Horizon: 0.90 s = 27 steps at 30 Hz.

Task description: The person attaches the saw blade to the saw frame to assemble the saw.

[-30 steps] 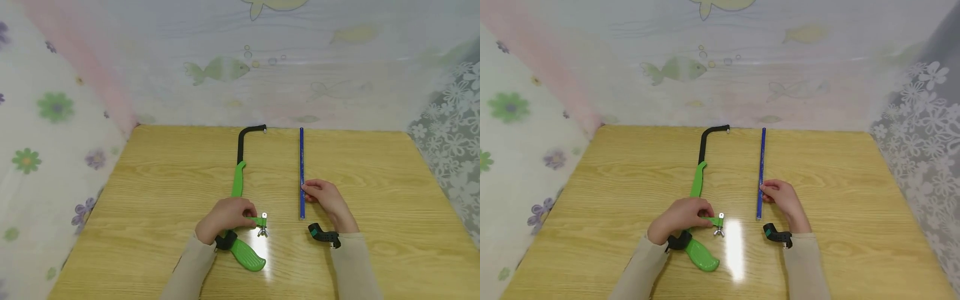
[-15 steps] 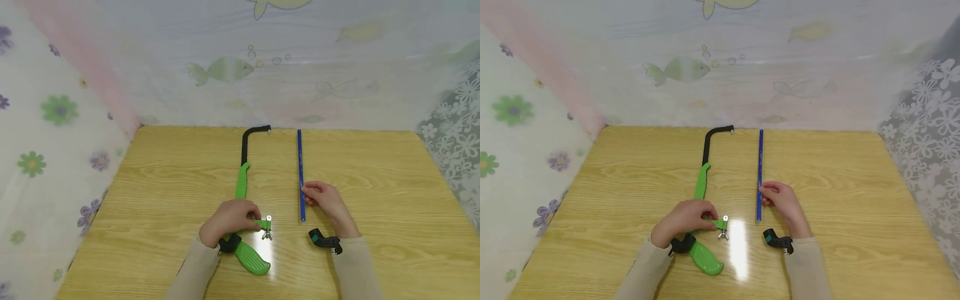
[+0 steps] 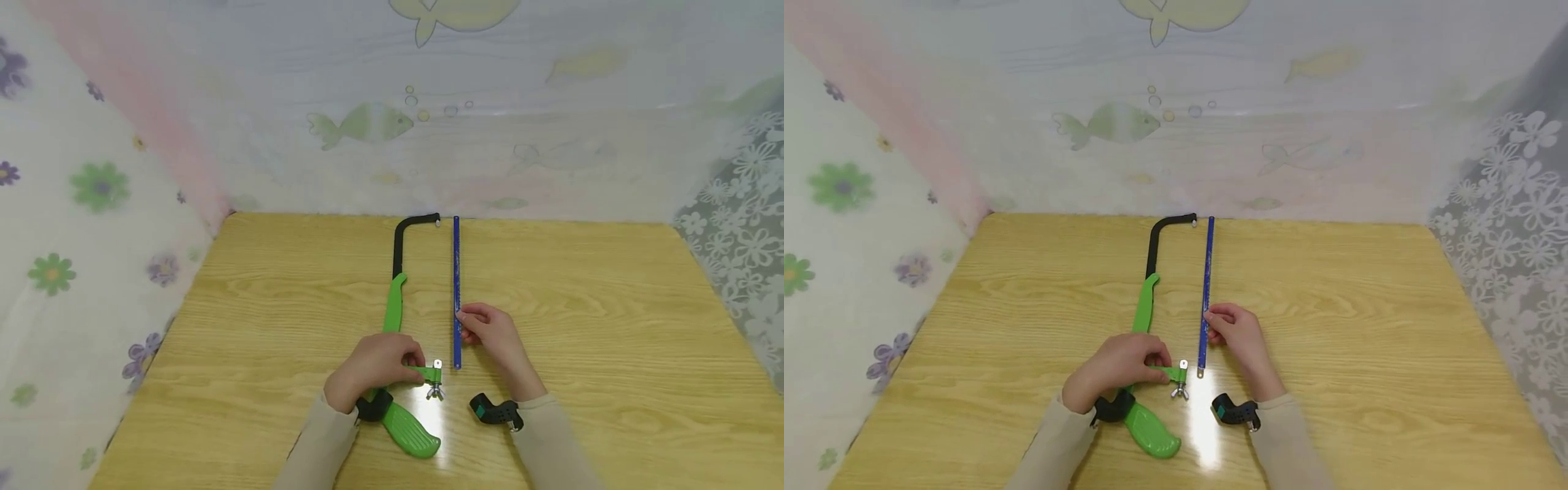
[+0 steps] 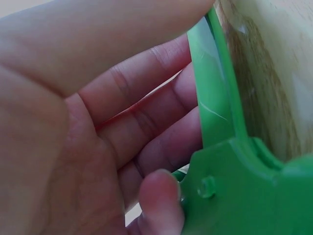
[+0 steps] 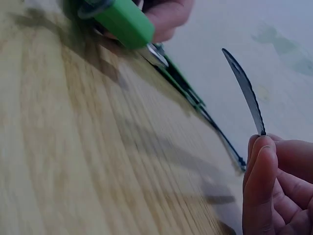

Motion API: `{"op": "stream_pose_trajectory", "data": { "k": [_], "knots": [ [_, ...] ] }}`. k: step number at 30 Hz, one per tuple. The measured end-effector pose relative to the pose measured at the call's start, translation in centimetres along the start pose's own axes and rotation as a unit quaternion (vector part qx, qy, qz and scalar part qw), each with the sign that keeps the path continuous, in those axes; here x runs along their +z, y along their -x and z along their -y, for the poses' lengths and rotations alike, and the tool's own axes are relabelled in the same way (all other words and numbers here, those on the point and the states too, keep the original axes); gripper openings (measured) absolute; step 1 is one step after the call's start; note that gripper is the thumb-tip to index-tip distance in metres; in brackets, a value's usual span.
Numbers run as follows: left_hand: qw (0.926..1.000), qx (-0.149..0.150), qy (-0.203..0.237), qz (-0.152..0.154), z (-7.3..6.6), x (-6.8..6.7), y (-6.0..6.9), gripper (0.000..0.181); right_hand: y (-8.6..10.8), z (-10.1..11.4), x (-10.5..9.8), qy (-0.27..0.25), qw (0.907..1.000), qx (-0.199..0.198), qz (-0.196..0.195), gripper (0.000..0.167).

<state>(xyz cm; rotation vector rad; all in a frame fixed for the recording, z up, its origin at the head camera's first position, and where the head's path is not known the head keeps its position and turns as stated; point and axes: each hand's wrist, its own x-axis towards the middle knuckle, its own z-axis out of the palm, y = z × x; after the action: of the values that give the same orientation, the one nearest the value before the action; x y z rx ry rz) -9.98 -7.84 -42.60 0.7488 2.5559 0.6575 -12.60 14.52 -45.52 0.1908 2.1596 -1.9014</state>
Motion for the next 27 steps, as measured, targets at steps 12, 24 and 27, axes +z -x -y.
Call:
{"op": "stream_pose_trajectory", "data": {
  "k": [12,24,27],
  "knots": [
    [1.0000,0.003,0.002,0.003,0.3,0.8,0.1,0.014,-0.5,-0.1,2.1,-0.018,0.9995,0.026,0.001,0.031],
    [0.9999,0.011,-0.008,-0.007,0.2,0.3,-0.1,0.014,-0.7,0.7,2.4,-0.011,0.9997,0.023,-0.006,0.032],
    [0.9998,0.012,-0.010,-0.008,0.2,0.2,-0.1,0.013,-0.8,0.9,2.4,-0.009,0.9997,0.021,-0.003,0.032]
  ]
}}
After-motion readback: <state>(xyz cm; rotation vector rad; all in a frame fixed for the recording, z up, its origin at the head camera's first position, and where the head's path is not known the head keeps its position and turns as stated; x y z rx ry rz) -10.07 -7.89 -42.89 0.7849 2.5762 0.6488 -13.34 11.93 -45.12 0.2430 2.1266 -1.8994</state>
